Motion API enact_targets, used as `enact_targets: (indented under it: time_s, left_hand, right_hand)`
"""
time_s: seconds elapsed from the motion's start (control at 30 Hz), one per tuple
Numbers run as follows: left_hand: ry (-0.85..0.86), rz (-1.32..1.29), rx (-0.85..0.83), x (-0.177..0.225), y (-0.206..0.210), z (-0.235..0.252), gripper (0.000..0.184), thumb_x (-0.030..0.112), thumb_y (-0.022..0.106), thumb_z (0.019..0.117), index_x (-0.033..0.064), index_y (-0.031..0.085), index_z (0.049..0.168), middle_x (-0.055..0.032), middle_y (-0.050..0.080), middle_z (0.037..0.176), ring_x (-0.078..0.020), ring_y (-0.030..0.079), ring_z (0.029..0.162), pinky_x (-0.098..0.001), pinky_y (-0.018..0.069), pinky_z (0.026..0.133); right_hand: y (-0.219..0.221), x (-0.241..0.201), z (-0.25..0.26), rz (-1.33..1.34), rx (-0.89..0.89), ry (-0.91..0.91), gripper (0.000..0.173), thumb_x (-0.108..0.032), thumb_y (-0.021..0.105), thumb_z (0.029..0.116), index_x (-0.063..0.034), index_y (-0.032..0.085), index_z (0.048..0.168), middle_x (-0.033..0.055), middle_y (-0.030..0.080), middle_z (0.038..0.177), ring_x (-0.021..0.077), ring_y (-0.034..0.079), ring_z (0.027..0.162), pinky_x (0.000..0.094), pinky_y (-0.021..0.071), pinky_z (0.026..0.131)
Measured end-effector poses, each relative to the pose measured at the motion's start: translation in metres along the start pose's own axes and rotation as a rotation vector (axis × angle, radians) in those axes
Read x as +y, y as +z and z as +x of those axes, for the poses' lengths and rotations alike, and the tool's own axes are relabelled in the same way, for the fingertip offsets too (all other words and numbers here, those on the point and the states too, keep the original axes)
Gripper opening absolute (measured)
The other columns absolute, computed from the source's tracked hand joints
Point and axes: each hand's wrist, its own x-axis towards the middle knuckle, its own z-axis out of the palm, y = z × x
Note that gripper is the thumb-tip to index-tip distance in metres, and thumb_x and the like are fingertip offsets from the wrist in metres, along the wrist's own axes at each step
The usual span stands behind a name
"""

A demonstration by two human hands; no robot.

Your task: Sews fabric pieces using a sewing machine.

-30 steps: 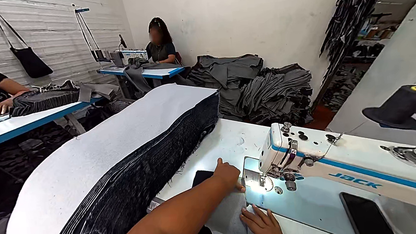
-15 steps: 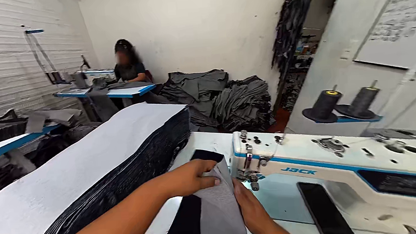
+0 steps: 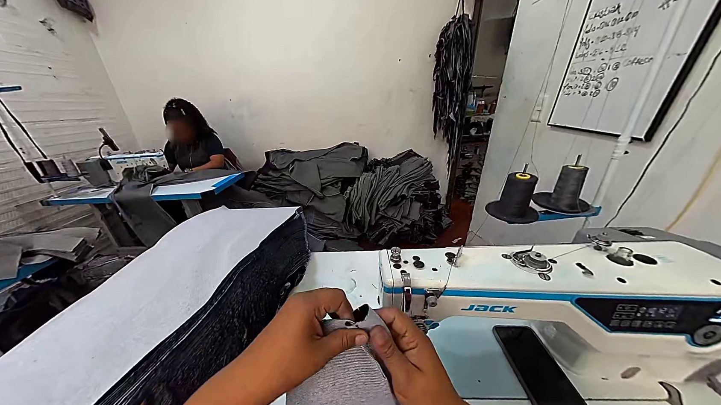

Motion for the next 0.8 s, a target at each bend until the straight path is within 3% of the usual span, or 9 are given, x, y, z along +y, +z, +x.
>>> enact_targets:
  time_s: [0.07,0.2,0.37,0.47,0.6,0.67,0.7,0.73,0.8]
  left_hand:
    - [0.044,0.139,0.043,0.008,0.006,0.0,0.025,0.031,0.073,0.0907,0.007,0.069,0.085,0.0005,0.068,0.084,0.0021,0.061,0.077,-0.0124,0.048,0.069]
    - [0.118,0.286,0.132,0.015,0.018,-0.002,0.025,0.033,0.071,0.0912,0.0094,0.068,0.084,0.0002,0.066,0.081,-0.0012,0.061,0.073,-0.0139,0.0486,0.065]
    - [0.054,0.373,0.277,0.009,0.036,-0.008,0.043,0.05,0.06,0.0969,0.0115,0.07,0.113,0.0029,0.069,0.08,-0.0069,0.065,0.07,-0.0251,0.055,0.064]
    - [0.004,0.398,0.278,0.007,0.04,-0.009,0.045,0.055,0.051,0.1,0.0148,0.072,0.096,0.0038,0.067,0.076,-0.005,0.064,0.069,-0.0233,0.0526,0.062]
    - [0.033,0.476,0.244,0.008,0.038,-0.007,0.046,0.052,0.048,0.1018,0.013,0.068,0.088,0.0029,0.06,0.069,-0.0069,0.059,0.062,-0.0238,0.049,0.056]
    - [0.03,0.555,0.205,0.005,0.033,0.0,0.041,0.044,0.053,0.1012,0.01,0.067,0.084,-0.0008,0.058,0.066,-0.0138,0.061,0.059,-0.0319,0.0509,0.054]
    - [-0.031,0.573,0.135,0.002,0.027,0.008,0.037,0.038,0.058,0.1015,0.0061,0.068,0.086,-0.0061,0.061,0.068,-0.0212,0.064,0.062,-0.0408,0.0535,0.057]
    - [-0.153,0.58,0.027,-0.002,0.02,0.017,0.035,0.033,0.06,0.1031,0.0014,0.069,0.091,-0.0132,0.065,0.074,-0.0303,0.068,0.071,-0.0507,0.0554,0.065]
    - [-0.461,0.627,-0.233,-0.029,0.016,0.039,0.038,0.033,0.054,0.1076,-0.0017,0.068,0.106,-0.0212,0.07,0.097,-0.0393,0.069,0.097,-0.0592,0.0517,0.087]
  right_hand:
    - [-0.009,-0.003,0.005,-0.035,-0.042,-0.043,0.03,-0.029,0.049,0.1084,-0.0016,0.061,0.112,-0.0088,0.064,0.088,-0.0083,0.06,0.081,0.0136,0.0524,0.076]
    - [-0.018,-0.005,0.012,-0.141,-0.059,-0.15,0.028,-0.026,0.048,0.1088,-0.0027,0.061,0.103,-0.0065,0.063,0.086,-0.0089,0.059,0.08,0.0113,0.0507,0.075]
    - [-0.017,-0.003,0.013,-0.243,0.0,-0.222,0.026,-0.02,0.046,0.1093,-0.0006,0.063,0.107,-0.0022,0.066,0.086,-0.0081,0.06,0.08,0.0106,0.0512,0.076]
    - [-0.015,-0.004,0.014,-0.238,0.019,-0.199,0.025,-0.016,0.047,0.1083,0.0005,0.065,0.103,-0.0017,0.067,0.085,-0.0068,0.062,0.079,0.0116,0.0521,0.076]
    - [-0.014,-0.003,0.017,-0.253,0.048,-0.149,0.023,-0.015,0.049,0.1073,-0.0011,0.066,0.102,-0.0046,0.064,0.078,-0.0068,0.059,0.072,0.0114,0.0504,0.069]
    - [-0.014,-0.002,0.017,-0.276,0.055,-0.056,0.022,-0.013,0.051,0.1052,0.0035,0.063,0.114,-0.0044,0.063,0.073,-0.0052,0.057,0.066,0.0132,0.0497,0.066]
    - [-0.015,-0.003,0.017,-0.277,0.017,0.066,0.03,-0.012,0.053,0.1037,0.0064,0.055,0.128,-0.0025,0.065,0.073,-0.0025,0.06,0.065,0.0165,0.0519,0.067]
    - [-0.018,-0.004,0.016,-0.241,-0.061,0.248,0.044,-0.011,0.055,0.1025,0.0052,0.045,0.142,0.0001,0.068,0.077,0.001,0.064,0.068,0.0205,0.0555,0.071]
    - [-0.02,0.007,0.0,-0.139,-0.23,0.591,0.045,-0.008,0.056,0.1009,0.001,0.043,0.143,0.0043,0.067,0.082,0.007,0.064,0.071,0.028,0.0556,0.073]
